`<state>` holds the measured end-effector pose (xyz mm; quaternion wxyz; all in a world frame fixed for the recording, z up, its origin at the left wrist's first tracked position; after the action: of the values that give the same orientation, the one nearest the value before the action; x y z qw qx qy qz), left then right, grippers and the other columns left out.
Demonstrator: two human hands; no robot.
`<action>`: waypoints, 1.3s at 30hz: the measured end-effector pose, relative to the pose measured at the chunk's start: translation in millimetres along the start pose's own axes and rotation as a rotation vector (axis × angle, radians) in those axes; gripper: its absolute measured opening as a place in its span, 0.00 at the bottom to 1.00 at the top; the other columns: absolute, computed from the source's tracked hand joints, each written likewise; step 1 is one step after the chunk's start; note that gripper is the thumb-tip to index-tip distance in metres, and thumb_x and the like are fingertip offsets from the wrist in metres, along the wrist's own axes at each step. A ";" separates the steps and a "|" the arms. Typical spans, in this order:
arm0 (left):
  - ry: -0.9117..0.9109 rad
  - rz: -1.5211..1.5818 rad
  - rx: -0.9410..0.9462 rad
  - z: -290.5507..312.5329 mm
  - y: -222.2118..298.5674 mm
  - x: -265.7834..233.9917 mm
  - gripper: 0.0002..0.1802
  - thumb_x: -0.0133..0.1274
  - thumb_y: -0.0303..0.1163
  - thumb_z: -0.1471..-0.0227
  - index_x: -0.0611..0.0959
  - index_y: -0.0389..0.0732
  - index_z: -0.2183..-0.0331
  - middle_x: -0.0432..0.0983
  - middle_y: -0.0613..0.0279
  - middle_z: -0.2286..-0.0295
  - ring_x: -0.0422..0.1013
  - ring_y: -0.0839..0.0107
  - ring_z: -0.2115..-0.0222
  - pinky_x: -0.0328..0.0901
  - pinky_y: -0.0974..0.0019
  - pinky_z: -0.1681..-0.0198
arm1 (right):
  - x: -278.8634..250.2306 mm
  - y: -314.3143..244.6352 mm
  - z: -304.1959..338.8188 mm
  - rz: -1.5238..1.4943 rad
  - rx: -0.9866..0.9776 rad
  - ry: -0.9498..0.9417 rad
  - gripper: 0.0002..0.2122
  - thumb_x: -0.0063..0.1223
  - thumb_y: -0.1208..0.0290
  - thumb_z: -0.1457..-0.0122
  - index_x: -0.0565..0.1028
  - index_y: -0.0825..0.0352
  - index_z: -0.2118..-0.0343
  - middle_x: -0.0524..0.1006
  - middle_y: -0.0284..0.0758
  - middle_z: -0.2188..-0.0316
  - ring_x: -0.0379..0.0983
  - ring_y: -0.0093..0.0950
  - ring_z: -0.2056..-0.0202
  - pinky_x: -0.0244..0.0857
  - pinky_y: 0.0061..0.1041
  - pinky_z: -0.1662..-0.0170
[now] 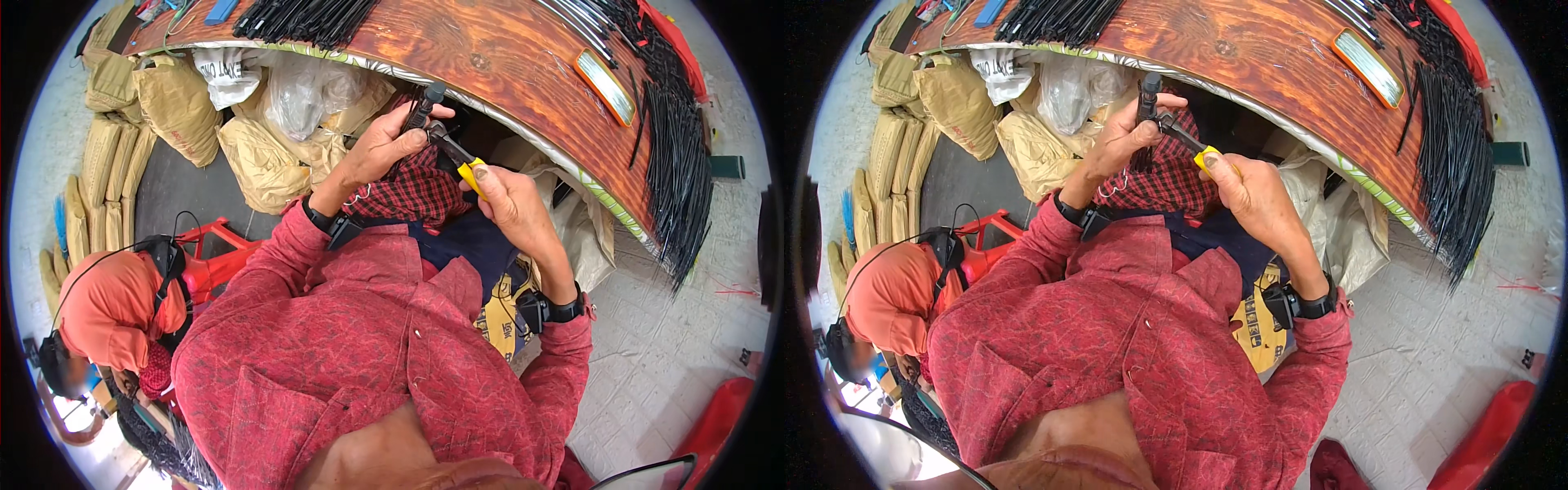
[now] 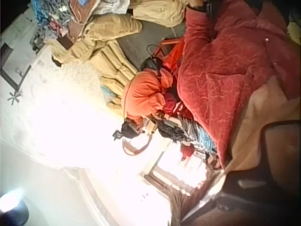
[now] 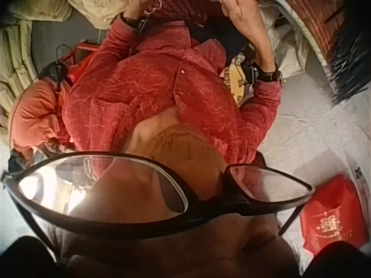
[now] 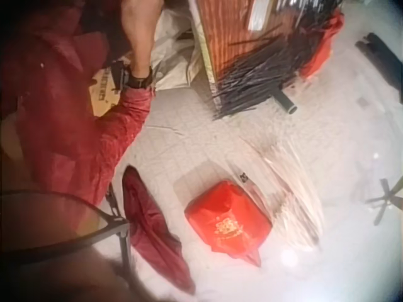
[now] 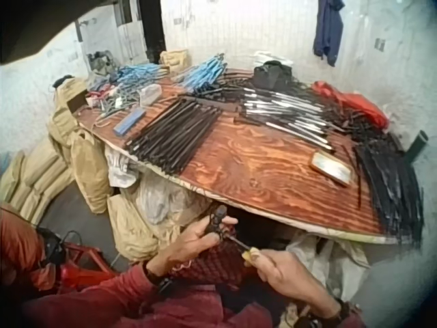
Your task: Assembling a bundle of black cables at a workbench using cutting tools.
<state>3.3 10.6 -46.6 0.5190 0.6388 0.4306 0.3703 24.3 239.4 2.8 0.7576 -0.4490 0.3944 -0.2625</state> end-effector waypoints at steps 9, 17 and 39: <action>-0.025 0.106 -0.066 -1.9 5.1 2.1 0.31 0.51 0.49 0.37 0.73 0.36 0.42 0.60 0.78 0.74 0.55 0.85 0.75 0.52 0.77 0.71 | -11.8 -10.5 -11.1 0.340 -0.147 0.065 0.25 0.41 0.51 0.31 0.80 0.71 0.66 0.68 0.30 0.86 0.65 0.20 0.81 0.58 0.26 0.76; -0.013 0.229 -0.023 -19.6 0.0 -8.8 0.29 0.53 0.41 0.38 0.70 0.35 0.41 0.68 0.74 0.69 0.63 0.82 0.71 0.60 0.75 0.66 | -24.8 -17.5 -21.9 0.093 -0.104 0.115 0.19 0.44 0.57 0.32 0.80 0.69 0.65 0.73 0.31 0.84 0.69 0.23 0.82 0.62 0.26 0.76; 0.319 0.293 0.491 -91.3 96.3 -78.8 0.22 0.51 0.41 0.36 0.69 0.40 0.47 0.73 0.61 0.56 0.69 0.71 0.53 0.65 0.63 0.47 | -91.9 28.7 -42.8 0.941 -0.481 0.905 0.18 0.62 0.68 0.44 0.77 0.67 0.51 0.75 0.43 0.56 0.70 0.44 0.55 0.64 0.40 0.51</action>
<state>-92.7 -40.4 62.9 0.2165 0.7339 0.4865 0.4217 -60.8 301.4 -1.6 0.4314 -0.2320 0.8714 0.0270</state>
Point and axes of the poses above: each hand's wrist, its own z-axis away from the middle knuckle, its own x-axis out of the palm, y = z × x, the point moved 3 cm from there along -z, towards the middle knuckle
